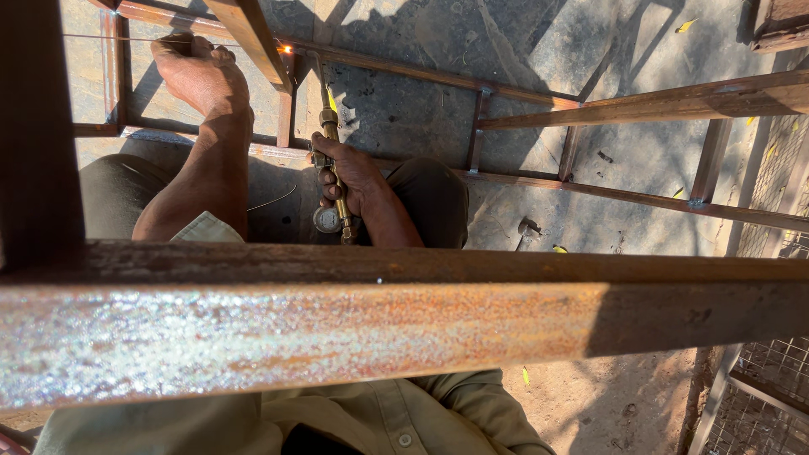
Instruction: The person is welding a metal frame structure using a welding torch and filler rod. They are sitting on the ground, joining metal bars at various joints to assemble the frame.
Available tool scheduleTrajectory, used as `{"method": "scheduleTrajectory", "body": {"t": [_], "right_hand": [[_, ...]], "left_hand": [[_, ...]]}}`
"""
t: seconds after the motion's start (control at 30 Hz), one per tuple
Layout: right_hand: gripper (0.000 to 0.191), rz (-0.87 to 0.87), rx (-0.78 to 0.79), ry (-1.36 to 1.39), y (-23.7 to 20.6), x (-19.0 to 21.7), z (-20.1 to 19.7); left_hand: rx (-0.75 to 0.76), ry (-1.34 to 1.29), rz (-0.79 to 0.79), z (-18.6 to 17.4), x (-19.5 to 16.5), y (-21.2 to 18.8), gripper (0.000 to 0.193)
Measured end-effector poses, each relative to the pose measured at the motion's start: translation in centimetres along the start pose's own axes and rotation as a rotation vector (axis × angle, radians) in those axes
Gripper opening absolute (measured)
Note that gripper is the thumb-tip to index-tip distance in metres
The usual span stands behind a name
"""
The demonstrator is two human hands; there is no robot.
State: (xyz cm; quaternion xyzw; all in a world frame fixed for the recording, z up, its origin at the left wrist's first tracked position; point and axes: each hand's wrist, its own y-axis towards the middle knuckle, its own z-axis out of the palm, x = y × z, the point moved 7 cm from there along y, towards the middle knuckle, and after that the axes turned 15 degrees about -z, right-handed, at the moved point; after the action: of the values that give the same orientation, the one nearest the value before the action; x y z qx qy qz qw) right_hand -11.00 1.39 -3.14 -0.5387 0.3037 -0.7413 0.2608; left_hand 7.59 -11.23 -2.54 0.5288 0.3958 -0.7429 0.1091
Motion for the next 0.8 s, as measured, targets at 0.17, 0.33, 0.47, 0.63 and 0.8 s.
{"method": "scheduleTrajectory", "body": {"t": [0.17, 0.33, 0.47, 0.63, 0.8], "right_hand": [[0.039, 0.015, -0.022, 0.004, -0.1, 0.0, 0.0], [0.040, 0.013, -0.027, 0.006, -0.2, 0.1, 0.0], [0.044, -0.001, -0.016, -0.001, -0.4, 0.3, 0.2], [0.043, 0.018, -0.037, 0.001, -0.6, 0.4, 0.2], [0.042, 0.011, -0.029, 0.016, -0.7, 0.7, 0.5]], "left_hand": [[-0.020, 0.033, -0.006, -0.1, 0.0, -0.1, 0.017], [-0.033, 0.084, 0.049, 0.0, -0.4, -0.2, 0.018], [-0.042, 0.131, 0.077, 0.1, -0.8, -0.5, 0.024], [0.007, 0.008, 0.033, 0.3, -0.8, -0.7, 0.014], [0.026, -0.148, -0.054, 0.3, -0.7, -0.5, 0.012]]}}
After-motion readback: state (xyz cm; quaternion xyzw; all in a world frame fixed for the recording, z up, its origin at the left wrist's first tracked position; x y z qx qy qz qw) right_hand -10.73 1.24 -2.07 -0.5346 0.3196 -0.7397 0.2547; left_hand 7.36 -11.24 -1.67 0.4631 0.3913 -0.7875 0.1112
